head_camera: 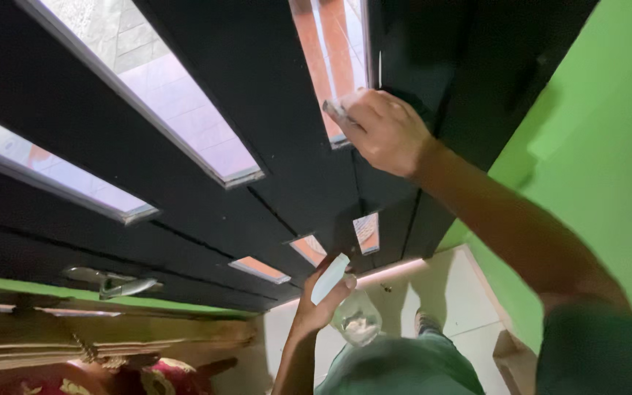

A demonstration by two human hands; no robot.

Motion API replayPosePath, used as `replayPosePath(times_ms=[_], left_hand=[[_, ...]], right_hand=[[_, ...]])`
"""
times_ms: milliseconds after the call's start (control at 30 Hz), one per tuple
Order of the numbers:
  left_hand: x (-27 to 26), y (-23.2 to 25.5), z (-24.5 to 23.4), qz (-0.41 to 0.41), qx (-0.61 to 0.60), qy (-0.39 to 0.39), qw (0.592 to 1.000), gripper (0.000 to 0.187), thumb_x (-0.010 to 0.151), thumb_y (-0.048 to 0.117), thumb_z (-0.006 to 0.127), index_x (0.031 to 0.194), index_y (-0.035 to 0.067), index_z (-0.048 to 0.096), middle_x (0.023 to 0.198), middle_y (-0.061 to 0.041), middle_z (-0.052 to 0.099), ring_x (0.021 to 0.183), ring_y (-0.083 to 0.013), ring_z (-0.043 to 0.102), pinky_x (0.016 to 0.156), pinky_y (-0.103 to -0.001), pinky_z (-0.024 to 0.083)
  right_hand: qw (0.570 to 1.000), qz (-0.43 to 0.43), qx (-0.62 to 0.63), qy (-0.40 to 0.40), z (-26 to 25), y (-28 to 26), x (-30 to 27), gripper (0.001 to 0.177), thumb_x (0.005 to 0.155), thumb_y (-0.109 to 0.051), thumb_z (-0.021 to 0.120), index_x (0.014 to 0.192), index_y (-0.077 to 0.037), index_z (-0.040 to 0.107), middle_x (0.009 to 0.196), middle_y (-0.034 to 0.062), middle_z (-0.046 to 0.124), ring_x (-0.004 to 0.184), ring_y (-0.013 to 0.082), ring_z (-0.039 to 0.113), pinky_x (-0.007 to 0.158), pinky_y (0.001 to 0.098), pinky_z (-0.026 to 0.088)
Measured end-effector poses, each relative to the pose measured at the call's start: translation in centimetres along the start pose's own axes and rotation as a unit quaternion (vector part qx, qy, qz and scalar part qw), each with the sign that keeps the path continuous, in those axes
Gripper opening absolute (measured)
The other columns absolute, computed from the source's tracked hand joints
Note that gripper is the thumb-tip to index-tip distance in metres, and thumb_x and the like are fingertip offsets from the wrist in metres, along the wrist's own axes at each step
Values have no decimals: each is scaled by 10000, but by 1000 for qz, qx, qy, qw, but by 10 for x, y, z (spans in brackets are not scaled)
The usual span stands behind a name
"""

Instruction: The person sprays a cleaning solution onto the glass panes of a black door and wipes them with a cloth. They systematically clean each pane from top to bottom, using the spray bottle in one hand and the cloth in the other.

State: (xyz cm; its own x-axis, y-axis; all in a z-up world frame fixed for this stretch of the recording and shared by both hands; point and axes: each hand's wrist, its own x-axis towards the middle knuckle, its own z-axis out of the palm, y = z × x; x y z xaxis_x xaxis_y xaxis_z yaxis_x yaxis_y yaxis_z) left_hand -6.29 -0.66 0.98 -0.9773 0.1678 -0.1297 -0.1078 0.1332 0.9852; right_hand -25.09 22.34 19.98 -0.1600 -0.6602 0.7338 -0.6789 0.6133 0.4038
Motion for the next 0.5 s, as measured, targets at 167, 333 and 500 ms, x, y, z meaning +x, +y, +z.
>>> replayPosePath(times_ms=[167, 333, 500], left_hand=[[6, -17, 12, 2, -45, -3, 999, 576, 840, 209, 766, 1361, 18, 610, 1163, -85, 686, 1044, -169, 649, 899, -328, 538], [3, -18, 3, 75, -43, -10, 996, 603, 876, 172, 730, 1432, 25, 548, 1214, -92, 691, 1104, -175, 654, 941, -318, 534], [-2, -4, 12, 16, -31, 11, 999, 579, 876, 191, 752, 1401, 15, 579, 1171, -106, 710, 1052, -182, 669, 890, -326, 549]], right_hand=[[988, 131, 61, 59, 28, -10, 15, 146, 973, 35, 743, 1118, 16, 737, 1010, 98, 604, 905, 212, 568, 627, 305, 504], [989, 95, 109, 41, 21, -36, -17, 188, 953, -86, 706, 1100, 31, 709, 977, 84, 577, 886, 222, 576, 705, 378, 557], [977, 148, 127, -85, 1, -9, -16, 154, 1066, -84, 672, 1118, 46, 734, 951, 123, 579, 802, 225, 554, 615, 367, 495]])
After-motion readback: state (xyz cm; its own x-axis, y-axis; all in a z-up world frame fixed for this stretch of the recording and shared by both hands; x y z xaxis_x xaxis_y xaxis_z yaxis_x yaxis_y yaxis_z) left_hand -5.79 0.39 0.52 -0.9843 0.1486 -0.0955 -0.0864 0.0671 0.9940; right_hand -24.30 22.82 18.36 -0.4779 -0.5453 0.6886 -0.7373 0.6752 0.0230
